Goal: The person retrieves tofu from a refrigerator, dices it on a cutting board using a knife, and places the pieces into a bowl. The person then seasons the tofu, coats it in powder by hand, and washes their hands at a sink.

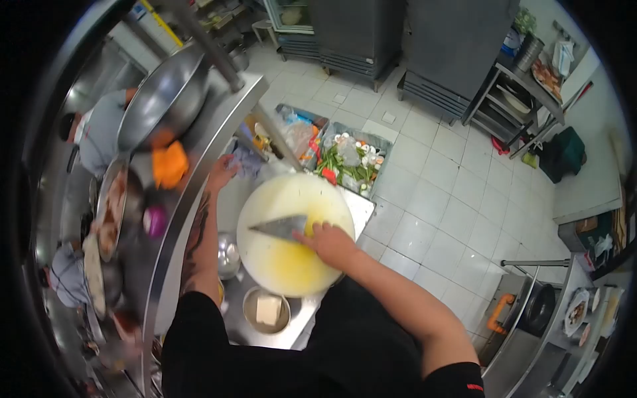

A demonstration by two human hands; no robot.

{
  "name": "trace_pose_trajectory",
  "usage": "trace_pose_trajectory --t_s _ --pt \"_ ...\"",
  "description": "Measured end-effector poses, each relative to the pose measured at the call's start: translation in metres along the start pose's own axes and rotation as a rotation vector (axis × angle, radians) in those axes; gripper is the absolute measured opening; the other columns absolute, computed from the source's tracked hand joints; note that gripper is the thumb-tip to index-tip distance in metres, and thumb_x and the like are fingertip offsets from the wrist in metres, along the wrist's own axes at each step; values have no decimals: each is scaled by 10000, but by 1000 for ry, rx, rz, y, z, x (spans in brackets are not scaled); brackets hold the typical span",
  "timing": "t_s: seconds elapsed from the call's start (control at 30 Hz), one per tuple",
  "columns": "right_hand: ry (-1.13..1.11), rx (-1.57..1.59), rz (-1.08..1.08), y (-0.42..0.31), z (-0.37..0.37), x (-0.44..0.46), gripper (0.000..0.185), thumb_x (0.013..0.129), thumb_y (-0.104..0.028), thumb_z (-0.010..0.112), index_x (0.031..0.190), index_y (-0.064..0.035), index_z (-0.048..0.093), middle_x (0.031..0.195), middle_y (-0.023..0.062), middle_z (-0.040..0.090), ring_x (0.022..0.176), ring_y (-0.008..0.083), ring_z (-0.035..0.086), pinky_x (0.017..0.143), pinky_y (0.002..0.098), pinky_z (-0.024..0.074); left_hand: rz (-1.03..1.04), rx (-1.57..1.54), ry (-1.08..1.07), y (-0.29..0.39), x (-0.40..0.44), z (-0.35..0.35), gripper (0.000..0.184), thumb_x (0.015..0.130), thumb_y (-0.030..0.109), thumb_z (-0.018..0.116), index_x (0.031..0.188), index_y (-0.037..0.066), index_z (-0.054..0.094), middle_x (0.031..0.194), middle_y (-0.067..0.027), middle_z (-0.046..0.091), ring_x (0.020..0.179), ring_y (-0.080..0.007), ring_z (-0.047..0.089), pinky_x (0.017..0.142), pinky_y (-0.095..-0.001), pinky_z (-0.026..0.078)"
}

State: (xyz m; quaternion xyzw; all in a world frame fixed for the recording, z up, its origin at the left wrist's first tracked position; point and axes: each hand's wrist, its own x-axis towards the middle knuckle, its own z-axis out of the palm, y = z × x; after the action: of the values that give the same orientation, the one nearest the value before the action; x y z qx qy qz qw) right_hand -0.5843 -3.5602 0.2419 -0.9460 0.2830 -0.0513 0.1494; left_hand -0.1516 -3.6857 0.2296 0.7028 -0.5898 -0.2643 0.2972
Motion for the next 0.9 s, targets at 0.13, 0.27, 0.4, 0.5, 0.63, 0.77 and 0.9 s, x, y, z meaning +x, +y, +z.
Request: trace_pose_trajectory --t_s 0.13,0.27,0.4,0.5,0.63,0.77,0.9 --pt "-232 329 -13 20 -36 -21 626 900 -134 593 1507 -196 452 997 158 599 829 345 664 701 468 553 205 579 77 -129 111 34 741 831 435 788 1397 26 539 1482 -266 460 1366 -402 479 1134 -508 385" --pt "-301 620 8 66 -104 -66 641 891 -124 648 1501 -168 457 1000 122 610 821 337 664 726 447 554 -184 790 135 -98 70 81 603 871 325 743 1373 45 560 1501 -254 432 1355 -431 470 1106 -487 419" --pt "-342 849 4 129 -154 -114 594 904 -113 659 1476 -156 507 957 109 602 786 294 645 704 393 531 28 737 71 -136 2 60 431 913 182 641 1315 37 580 1360 -254 549 1262 -401 558 1012 -501 484" --pt "-441 969 126 188 -188 -133 559 880 -56 672 1427 -124 579 995 66 620 762 192 589 713 310 494 -434 -205 153 24 -96 19 341 909 78 619 1245 26 608 1264 -273 575 1100 -401 655 855 -451 562" --pt "-351 1162 338 271 -191 -145 554 885 -12 663 1428 -58 563 983 0 596 768 74 474 671 233 412 -372 560 263 91 -220 82 420 883 140 675 1300 123 630 1389 -210 540 1132 -408 618 928 -462 521" --pt "-470 1128 222 333 -211 -124 548 887 12 657 1424 -41 563 982 -18 588 768 56 473 676 209 408 -485 386 145 181 -330 162 486 817 -35 596 1273 127 648 1289 -209 553 1150 -421 594 954 -458 516" --pt "-554 1091 189 370 -233 -117 539 899 34 638 1426 -39 558 955 -18 594 759 44 499 701 207 434 -596 -64 -542 307 -427 189 504 678 -89 579 1130 101 695 1131 -127 656 1090 -317 626 971 -421 502"
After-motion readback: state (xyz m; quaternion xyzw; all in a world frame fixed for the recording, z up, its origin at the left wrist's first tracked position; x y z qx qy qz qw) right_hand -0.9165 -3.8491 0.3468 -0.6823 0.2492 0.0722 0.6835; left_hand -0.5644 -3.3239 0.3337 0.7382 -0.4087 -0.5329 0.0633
